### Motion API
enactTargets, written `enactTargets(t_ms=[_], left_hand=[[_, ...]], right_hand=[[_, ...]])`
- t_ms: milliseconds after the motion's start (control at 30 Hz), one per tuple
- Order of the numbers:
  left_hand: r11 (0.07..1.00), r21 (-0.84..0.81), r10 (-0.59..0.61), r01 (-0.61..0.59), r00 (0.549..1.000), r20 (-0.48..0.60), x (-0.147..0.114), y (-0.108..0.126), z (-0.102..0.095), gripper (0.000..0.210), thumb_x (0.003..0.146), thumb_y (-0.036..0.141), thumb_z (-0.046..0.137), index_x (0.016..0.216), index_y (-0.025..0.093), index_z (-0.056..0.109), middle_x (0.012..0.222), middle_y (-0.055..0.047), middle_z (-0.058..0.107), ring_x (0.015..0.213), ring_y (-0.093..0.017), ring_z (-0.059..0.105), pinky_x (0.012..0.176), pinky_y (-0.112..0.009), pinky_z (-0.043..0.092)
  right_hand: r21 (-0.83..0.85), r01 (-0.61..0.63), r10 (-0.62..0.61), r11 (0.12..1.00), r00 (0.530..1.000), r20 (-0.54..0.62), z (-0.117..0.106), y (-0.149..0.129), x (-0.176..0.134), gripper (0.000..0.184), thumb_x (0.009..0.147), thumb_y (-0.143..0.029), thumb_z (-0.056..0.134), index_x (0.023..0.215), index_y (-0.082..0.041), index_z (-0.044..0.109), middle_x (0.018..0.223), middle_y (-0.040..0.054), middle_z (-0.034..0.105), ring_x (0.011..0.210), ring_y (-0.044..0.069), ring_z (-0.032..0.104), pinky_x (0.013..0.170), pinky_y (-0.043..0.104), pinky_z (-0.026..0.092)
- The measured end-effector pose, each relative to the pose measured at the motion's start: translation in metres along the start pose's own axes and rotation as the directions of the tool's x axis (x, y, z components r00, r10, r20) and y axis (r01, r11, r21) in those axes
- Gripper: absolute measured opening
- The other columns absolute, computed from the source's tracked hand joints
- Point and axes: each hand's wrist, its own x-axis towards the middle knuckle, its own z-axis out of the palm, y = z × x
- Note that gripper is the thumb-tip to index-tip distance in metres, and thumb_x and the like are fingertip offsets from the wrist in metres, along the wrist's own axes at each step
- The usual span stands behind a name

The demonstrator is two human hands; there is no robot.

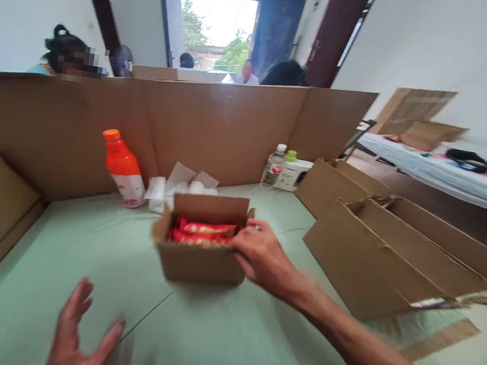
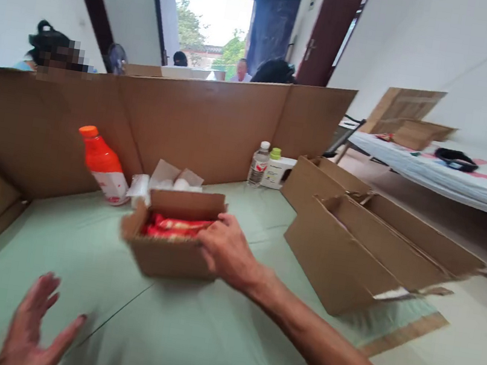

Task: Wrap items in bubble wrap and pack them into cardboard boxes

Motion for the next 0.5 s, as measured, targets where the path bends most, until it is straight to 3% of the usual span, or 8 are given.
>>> enactTargets(t_ms=[67,133,233,300,367,433,500], left_hand=[[0.997,-0.063,-0.035,0.041,0.995,0.095,-0.006,0.005,0.001,0.1,0.073,0.054,0.074,0.155,0.026,0.024,0.156,-0.015,0.039,0.137,-0.039,0.044,0.113,-0.059,0.036],[0.99,-0.088,-0.103,0.114,0.987,0.127,-0.012,-0.001,-0.007,0.104,0.068,0.055,0.077,0.154,0.025,0.026,0.154,-0.016,0.04,0.139,-0.039,0.043,0.114,-0.055,0.037],[0.967,-0.13,-0.209,0.221,0.973,0.095,-0.027,-0.02,-0.023,0.107,0.065,0.053,0.081,0.153,0.026,0.026,0.152,-0.016,0.044,0.138,-0.036,0.045,0.112,-0.05,0.041],[0.956,-0.106,-0.264,0.273,0.961,0.087,-0.041,-0.034,-0.026,0.095,0.067,0.052,0.079,0.147,0.024,0.036,0.138,-0.015,0.056,0.13,-0.034,0.053,0.106,-0.047,0.047],[0.958,-0.012,-0.286,0.288,0.953,0.101,-0.054,-0.049,-0.021,0.065,0.071,0.053,0.075,0.125,0.022,0.057,0.112,-0.013,0.069,0.112,-0.033,0.064,0.095,-0.045,0.054],[0.963,0.073,-0.266,0.259,0.957,0.119,-0.061,-0.063,-0.013,0.035,0.075,0.052,0.069,0.093,0.023,0.067,0.086,-0.009,0.071,0.086,-0.031,0.069,0.078,-0.042,0.058],[0.978,0.088,-0.202,0.191,0.971,0.132,-0.055,-0.074,-0.007,0.025,0.076,0.05,0.067,0.075,0.025,0.066,0.07,-0.007,0.067,0.07,-0.028,0.067,0.066,-0.038,0.056]], right_hand=[[0.138,0.165,-0.158,0.977,0.985,-0.065,0.003,-0.038,-0.006,0.013,0.085,-0.01,0.057,0.085,-0.02,0.066,0.081,0.0026,0.072,0.091,0.019,0.065,0.107,0.042,0.035],[0.177,0.252,-0.224,0.951,0.96,-0.166,0.002,-0.06,-0.018,0.017,0.087,-0.015,0.062,0.102,-0.022,0.065,0.101,0.0057,0.073,0.112,0.024,0.061,0.111,0.046,0.033],[0.208,0.107,-0.045,0.972,0.957,-0.285,0.007,-0.062,-0.041,0.054,0.084,-0.028,0.072,0.134,-0.023,0.053,0.136,0.0135,0.058,0.131,0.031,0.05,0.111,0.05,0.036],[0.298,-0.072,0.134,0.952,0.972,-0.195,0.025,-0.057,-0.056,0.067,0.084,-0.03,0.071,0.145,-0.022,0.043,0.143,0.0157,0.052,0.131,0.032,0.05,0.106,0.049,0.043],[0.393,-0.204,0.212,0.897,0.977,0.024,0.052,-0.055,-0.067,0.066,0.085,-0.028,0.065,0.146,-0.022,0.04,0.139,0.0153,0.056,0.125,0.031,0.056,0.099,0.045,0.05],[0.446,-0.319,0.26,0.836,0.947,0.188,0.082,-0.06,-0.071,0.05,0.086,-0.024,0.058,0.135,-0.022,0.049,0.122,0.0125,0.066,0.108,0.028,0.064,0.09,0.041,0.056],[0.465,-0.405,0.331,0.787,0.914,0.235,0.106,-0.068,-0.066,0.032,0.086,-0.02,0.053,0.118,-0.022,0.058,0.105,0.0096,0.069,0.09,0.024,0.067,0.08,0.038,0.058]])
